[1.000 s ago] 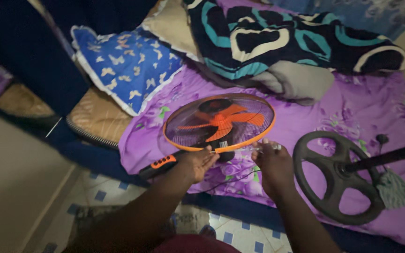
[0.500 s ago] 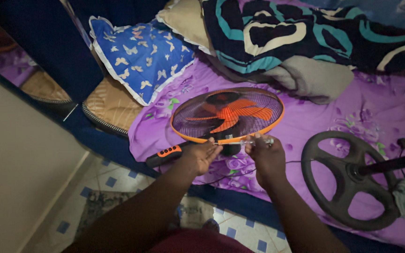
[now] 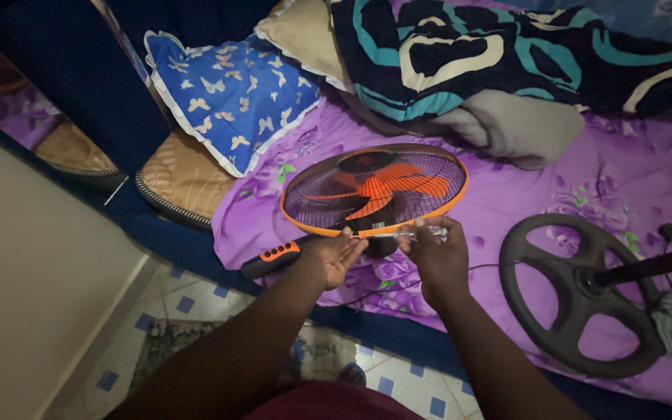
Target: The person assembles a small orange electric fan by attaching the front protective cage to the fan head. They align the cage, press it into place, and use a screwdriver to tighten a screw at the bottom to secure the assembly.
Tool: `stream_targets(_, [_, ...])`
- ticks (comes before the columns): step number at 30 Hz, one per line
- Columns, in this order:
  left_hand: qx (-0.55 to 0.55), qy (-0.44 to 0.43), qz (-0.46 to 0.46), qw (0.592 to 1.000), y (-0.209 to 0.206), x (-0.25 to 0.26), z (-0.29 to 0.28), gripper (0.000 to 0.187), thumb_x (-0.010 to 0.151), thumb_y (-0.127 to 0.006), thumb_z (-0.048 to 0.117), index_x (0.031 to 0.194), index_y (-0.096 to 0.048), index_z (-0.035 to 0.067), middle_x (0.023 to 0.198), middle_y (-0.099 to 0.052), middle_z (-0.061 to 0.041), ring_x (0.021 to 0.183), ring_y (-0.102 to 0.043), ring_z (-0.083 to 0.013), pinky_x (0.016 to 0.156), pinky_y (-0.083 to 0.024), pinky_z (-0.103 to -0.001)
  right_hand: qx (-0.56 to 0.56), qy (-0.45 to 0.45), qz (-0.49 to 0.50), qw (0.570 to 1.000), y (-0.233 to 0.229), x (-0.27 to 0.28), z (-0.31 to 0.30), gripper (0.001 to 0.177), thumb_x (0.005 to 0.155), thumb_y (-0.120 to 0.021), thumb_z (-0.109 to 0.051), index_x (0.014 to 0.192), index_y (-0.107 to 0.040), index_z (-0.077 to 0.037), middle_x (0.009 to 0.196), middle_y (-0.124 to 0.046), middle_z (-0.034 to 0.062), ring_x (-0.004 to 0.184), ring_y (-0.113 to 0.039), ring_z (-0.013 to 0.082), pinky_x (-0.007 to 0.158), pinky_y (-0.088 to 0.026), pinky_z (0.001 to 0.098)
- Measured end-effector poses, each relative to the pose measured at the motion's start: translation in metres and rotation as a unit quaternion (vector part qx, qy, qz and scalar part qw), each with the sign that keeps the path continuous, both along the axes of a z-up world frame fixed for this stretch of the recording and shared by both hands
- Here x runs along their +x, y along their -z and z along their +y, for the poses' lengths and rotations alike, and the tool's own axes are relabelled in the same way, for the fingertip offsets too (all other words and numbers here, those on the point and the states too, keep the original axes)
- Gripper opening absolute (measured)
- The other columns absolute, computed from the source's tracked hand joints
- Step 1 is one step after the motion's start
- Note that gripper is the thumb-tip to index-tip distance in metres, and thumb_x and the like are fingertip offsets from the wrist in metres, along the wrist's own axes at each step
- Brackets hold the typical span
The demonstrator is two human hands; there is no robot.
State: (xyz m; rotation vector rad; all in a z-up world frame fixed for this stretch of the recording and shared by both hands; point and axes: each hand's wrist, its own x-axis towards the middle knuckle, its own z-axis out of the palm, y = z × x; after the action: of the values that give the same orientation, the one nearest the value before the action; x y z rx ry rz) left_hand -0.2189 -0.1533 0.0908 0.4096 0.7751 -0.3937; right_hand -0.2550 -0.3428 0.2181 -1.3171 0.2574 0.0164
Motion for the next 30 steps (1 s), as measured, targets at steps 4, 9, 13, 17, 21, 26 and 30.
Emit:
stream_targets(4, [0.022,-0.012,0.011,1.0,-0.013,-0.006,0.0,0.024,0.097,-0.067,0.013,0.112,-0.063,-0.005,0.11,-0.068,-0.016,0.105,-0.073,-0.0312,0.086,-0.06,-0.031,-0.103,-0.072,0.008,0.992,-0.006,0.0,-0.006,0.026,0.1,-0.062,-0.015,0.115,-0.052,0.004,0.1,-0.071,0.021,0.091,-0.075,0.0282,0.078,-0.062,0.0349])
stream_targets(9, [0.01,-0.016,0.012,1.0,-0.011,-0.011,0.006,0.023,0.097,-0.067,0.014,0.11,-0.063,-0.005,0.11,-0.07,-0.018,0.107,-0.072,-0.033,0.086,-0.06,-0.033,-0.136,-0.215,0.028,0.967,-0.016,0.011,-0.025,0.027,0.1,-0.058,-0.02,0.116,-0.05,0.0,0.105,-0.071,0.0169,0.098,-0.076,0.0242,0.088,-0.064,0.0331])
stream_targets(13, [-0.018,-0.016,0.005,1.0,-0.004,-0.007,0.006,0.023,0.095,-0.067,0.013,0.109,-0.064,-0.005,0.109,-0.071,-0.018,0.106,-0.073,-0.0332,0.085,-0.06,-0.034,-0.179,-0.235,0.032,0.955,-0.016,0.021,-0.031,0.028,0.097,-0.06,-0.021,0.114,-0.051,0.0,0.102,-0.072,0.0154,0.092,-0.076,0.0248,0.081,-0.064,0.0363])
stream_targets(17, [-0.008,-0.015,0.018,1.0,0.001,-0.006,0.006,0.025,0.094,-0.068,0.013,0.109,-0.065,-0.006,0.109,-0.073,-0.02,0.105,-0.074,-0.0328,0.085,-0.06,-0.033,-0.254,-0.21,0.055,0.942,-0.011,0.024,-0.031,0.039,0.1,-0.063,-0.03,0.11,-0.055,0.006,0.092,-0.072,0.0185,0.077,-0.072,0.0268,0.067,-0.061,0.0376])
stream_targets(21, [-0.029,-0.018,-0.002,0.999,0.015,-0.003,0.009,0.022,0.096,-0.068,0.012,0.109,-0.065,-0.005,0.11,-0.071,-0.018,0.106,-0.073,-0.0326,0.087,-0.06,-0.034,-0.293,-0.215,0.046,0.93,-0.011,0.024,-0.031,0.035,0.1,-0.06,-0.032,0.113,-0.055,0.0,0.091,-0.068,0.0158,0.071,-0.067,0.0224,0.062,-0.056,0.0356])
stream_targets(26, [-0.012,0.002,-0.002,1.0,0.018,-0.004,0.01,0.028,0.093,-0.069,0.016,0.115,-0.067,-0.002,0.111,-0.071,-0.019,0.107,-0.072,-0.0325,0.087,-0.06,-0.035,-0.192,-0.241,0.075,0.948,-0.015,0.025,-0.034,0.027,0.098,-0.049,-0.023,0.118,-0.05,-0.006,0.094,-0.067,0.0119,0.072,-0.066,0.0211,0.065,-0.058,0.037])
stream_targets(30, [0.042,0.044,-0.005,0.998,0.008,-0.01,0.007,0.047,0.095,-0.07,0.028,0.124,-0.058,-0.007,0.119,-0.07,-0.021,0.111,-0.07,-0.035,0.091,-0.059,-0.035,-0.208,-0.253,0.082,0.941,-0.015,0.025,-0.038,0.026,0.096,-0.054,-0.022,0.114,-0.052,-0.004,0.094,-0.071,0.0126,0.076,-0.069,0.0212,0.07,-0.059,0.037])
